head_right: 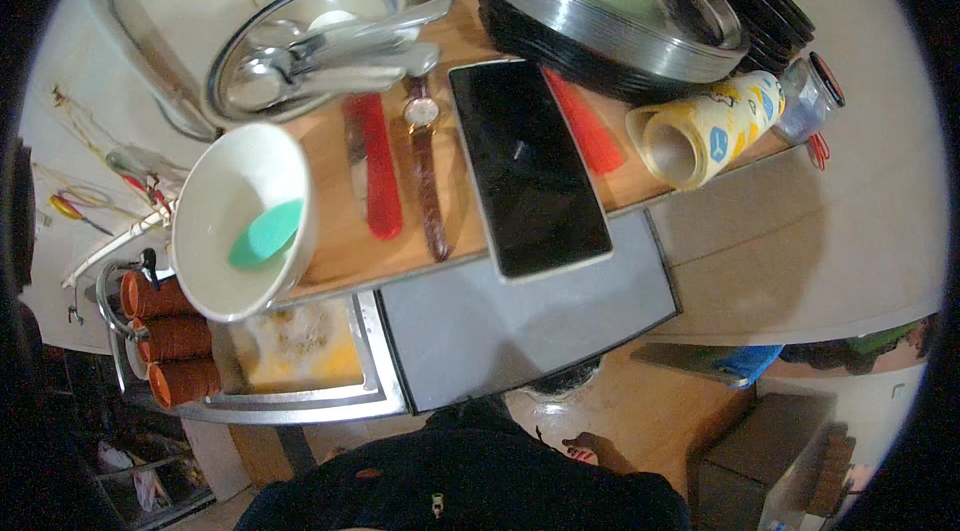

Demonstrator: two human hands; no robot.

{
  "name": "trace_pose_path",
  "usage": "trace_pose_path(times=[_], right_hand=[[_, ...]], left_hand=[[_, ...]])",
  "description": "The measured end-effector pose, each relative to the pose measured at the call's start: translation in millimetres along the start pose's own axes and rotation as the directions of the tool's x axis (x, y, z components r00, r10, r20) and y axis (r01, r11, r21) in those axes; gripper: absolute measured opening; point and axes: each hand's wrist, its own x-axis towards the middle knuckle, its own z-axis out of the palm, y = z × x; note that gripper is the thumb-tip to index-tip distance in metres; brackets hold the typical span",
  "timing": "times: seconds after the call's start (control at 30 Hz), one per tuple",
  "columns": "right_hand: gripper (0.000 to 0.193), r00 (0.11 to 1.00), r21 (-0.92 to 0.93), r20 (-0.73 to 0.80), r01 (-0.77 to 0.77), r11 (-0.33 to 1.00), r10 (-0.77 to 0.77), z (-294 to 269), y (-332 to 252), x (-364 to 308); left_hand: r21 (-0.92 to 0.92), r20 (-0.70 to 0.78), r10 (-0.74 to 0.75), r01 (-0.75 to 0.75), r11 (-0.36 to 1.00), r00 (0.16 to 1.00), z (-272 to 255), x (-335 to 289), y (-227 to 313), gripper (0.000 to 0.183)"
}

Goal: The person washes multiple brown bowls and white bowls in a soapy sink, rinses them, and stacks them on the counter. They also pour soapy water from a bucket into the sink and continue washing additional bowls.

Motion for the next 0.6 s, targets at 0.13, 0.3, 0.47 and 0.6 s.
trace_pose_path(times=[0.13, 0.3, 0.47, 0.6], right_hand=[[0.054, 1.000, -0.075, -0.019, -0.025, 0.997, 0.023, -21.2, -16.4, -1.3], [0.045, 1.000, 0.172, 0.001, -0.018, 0.985, 0.018, -40.3, -19.0, -4.4], [0.040, 0.994, 0.051, 0.105, -0.014, 0.999, 0.009, -55.4, -33.7, -10.9], [0.038, 0.999, -0.053, 0.033, 0.026, 0.998, -0.025, -55.6, -53.1, -25.1]], left_hand=[[-0.044, -0.189, 0.038, -0.047, 0.998, 0.981, 10.3, -21.2, -11.0, 0.014], [-0.278, -0.168, 0.214, -0.254, 0.926, 0.962, 6.5, -30.6, -43.3, 0.012], [-0.087, -0.179, 0.132, -0.149, 0.985, 0.975, 7.1, -41.4, -62.3, 0.014], [-0.088, -0.290, 0.198, -0.232, 0.969, 0.936, 12.3, -51.8, -69.8, 0.017]])
